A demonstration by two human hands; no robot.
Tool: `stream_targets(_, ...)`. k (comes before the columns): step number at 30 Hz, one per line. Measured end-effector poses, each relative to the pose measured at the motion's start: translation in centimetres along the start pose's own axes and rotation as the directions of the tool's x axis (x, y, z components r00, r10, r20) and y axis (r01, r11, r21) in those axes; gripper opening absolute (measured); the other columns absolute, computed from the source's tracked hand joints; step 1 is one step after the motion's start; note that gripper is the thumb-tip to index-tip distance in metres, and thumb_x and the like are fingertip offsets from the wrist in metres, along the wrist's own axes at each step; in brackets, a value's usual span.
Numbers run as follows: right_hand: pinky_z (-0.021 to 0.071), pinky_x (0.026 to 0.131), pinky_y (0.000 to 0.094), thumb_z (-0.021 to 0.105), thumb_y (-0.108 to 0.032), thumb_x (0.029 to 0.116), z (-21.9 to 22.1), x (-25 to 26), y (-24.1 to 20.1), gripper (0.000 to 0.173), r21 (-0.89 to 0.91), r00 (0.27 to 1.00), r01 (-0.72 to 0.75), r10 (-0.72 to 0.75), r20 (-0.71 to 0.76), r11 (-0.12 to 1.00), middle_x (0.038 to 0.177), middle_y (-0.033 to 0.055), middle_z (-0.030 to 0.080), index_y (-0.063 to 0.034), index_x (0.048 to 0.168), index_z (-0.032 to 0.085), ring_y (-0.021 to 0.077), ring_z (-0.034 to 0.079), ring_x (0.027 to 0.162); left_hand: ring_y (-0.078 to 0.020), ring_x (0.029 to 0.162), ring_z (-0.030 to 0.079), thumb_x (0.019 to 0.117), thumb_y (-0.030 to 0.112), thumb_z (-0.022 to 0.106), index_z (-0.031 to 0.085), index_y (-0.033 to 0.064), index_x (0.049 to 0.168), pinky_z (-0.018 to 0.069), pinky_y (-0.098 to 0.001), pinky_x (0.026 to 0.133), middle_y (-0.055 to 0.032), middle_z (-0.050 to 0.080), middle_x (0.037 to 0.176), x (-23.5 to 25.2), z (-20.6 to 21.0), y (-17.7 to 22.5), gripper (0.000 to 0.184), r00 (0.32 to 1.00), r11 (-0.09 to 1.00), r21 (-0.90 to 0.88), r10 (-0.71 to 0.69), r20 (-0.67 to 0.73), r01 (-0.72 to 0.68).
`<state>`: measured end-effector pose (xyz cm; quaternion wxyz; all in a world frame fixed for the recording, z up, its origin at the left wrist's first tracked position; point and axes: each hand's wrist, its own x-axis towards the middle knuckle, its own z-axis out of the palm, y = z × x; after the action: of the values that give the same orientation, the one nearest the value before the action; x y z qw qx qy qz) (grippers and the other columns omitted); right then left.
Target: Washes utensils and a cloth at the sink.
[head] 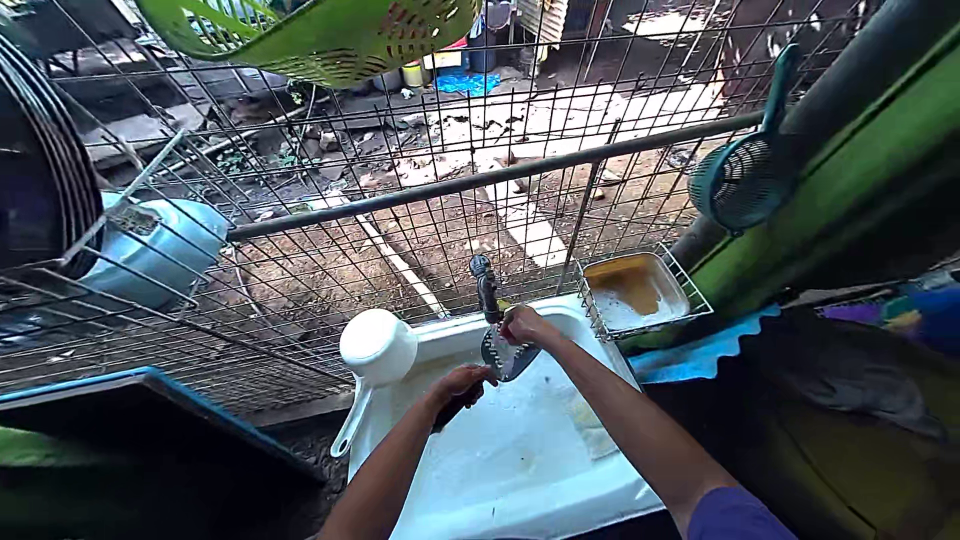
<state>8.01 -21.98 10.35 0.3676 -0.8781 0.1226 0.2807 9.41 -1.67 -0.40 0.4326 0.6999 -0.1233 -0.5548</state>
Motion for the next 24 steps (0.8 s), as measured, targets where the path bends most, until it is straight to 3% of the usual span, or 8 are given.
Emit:
stream_targets(3,0.0426,0.109,0.0553,0.045,-0.013,0.1057,-3.4,-4.2,-2.2,0.036,-0.128,0.960,0.105,-0.134,-0.247,0.986,0.128,0.0284,0.064,0.0064,0.130,0.063,0.0403,0.060,0.124,-0.0122,0.060,0.052,0.1122,0.032,0.041,0.062,0.0001,0.122,0.0482,-0.0296,0.062,-0.0048,0.057,0.077,-0.3,-0.5,1.4,0.039,0.992,0.948,0.303,-0.069,-0.106,0.098)
stream_targets(7,0.0483,0.107,0.0524,0.056,-0.002,0.0966,-4.7,-7.6,-4.9,0.048,-0.211,0.758,0.313,-0.378,-0.532,0.926,0.145,0.0232,0.057,0.0026,0.144,0.054,0.0379,0.061,0.127,-0.0276,0.091,0.059,0.1088,0.018,0.048,0.058,-0.0053,0.128,0.0474,-0.0450,0.086,-0.0215,0.061,0.111,-0.5,-0.7,1.9,0.032,0.986,0.816,0.556,-0.095,-0.138,0.157)
stream_targets(11,0.0410,0.115,0.0509,0.056,-0.012,0.1044,-5.8,-7.5,-5.7,0.052,-0.521,0.788,0.398,-0.573,-0.228,0.755,0.157,0.0215,0.045,0.0009,0.153,0.044,0.0351,0.052,0.140,-0.0424,0.122,0.057,0.1059,0.011,0.050,0.058,-0.0077,0.132,0.0415,-0.0572,0.105,-0.0307,0.060,0.129,-1.1,-0.2,2.6,0.033,0.986,0.736,0.661,-0.048,-0.161,0.144)
stream_targets(13,0.0408,0.115,0.0489,0.056,-0.017,0.1058,-6.3,-7.1,-5.3,0.048,-0.635,0.721,0.441,-0.672,-0.171,0.634,0.156,0.0205,0.047,0.0022,0.149,0.049,0.0338,0.050,0.142,-0.0431,0.131,0.054,0.1063,0.013,0.049,0.057,-0.0065,0.135,0.0394,-0.0584,0.110,-0.0301,0.058,0.136,-1.9,0.2,2.9,0.036,0.980,0.691,0.702,-0.046,-0.193,0.171)
stream_targets(15,0.0430,0.115,0.0478,0.058,-0.019,0.1048,-6.9,-6.0,-4.9,0.043,-0.725,0.610,0.489,-0.785,-0.114,0.485,0.154,0.0185,0.051,0.0018,0.142,0.057,0.0326,0.050,0.142,-0.0424,0.134,0.052,0.1051,0.013,0.051,0.057,-0.0038,0.138,0.0394,-0.0584,0.112,-0.0280,0.057,0.139,-2.5,0.5,2.5,0.037,0.974,0.645,0.741,-0.032,-0.223,0.190)
stream_targets(20,0.0493,0.105,0.0509,0.060,-0.020,0.1037,-8.5,-4.3,-5.6,0.033,-0.816,0.522,0.526,-0.848,0.085,0.242,0.130,0.0201,0.067,0.0035,0.126,0.067,0.0360,0.064,0.124,-0.0412,0.130,0.056,0.1044,0.016,0.054,0.058,0.0021,0.138,0.0439,-0.0589,0.108,-0.0252,0.060,0.136,-4.3,1.0,1.2,0.037,0.962,0.614,0.755,-0.026,-0.271,0.229)
stream_targets(22,0.0521,0.099,0.0532,0.060,-0.024,0.1036,-7.8,-3.5,-6.4,0.032,-0.843,0.527,0.485,-0.847,0.071,0.231,0.114,0.0213,0.071,0.0045,0.114,0.070,0.0382,0.068,0.112,-0.0419,0.127,0.058,0.1060,0.018,0.053,0.060,0.0020,0.137,0.0447,-0.0592,0.107,-0.0257,0.062,0.133,-4.9,1.2,0.0,0.035,0.956,0.634,0.743,0.023,-0.292,0.212)
stream_targets(24,0.0488,0.102,0.0548,0.058,-0.027,0.1047,-6.8,-2.9,-6.9,0.034,-0.815,0.576,0.464,-0.818,-0.021,0.347,0.113,0.0222,0.071,0.0039,0.112,0.071,0.0397,0.066,0.113,-0.0448,0.127,0.058,0.1071,0.017,0.051,0.062,-0.0016,0.135,0.0435,-0.0597,0.108,-0.0284,0.063,0.131,-5.4,1.8,-1.0,0.035,0.951,0.655,0.737,0.095,-0.295,0.164)
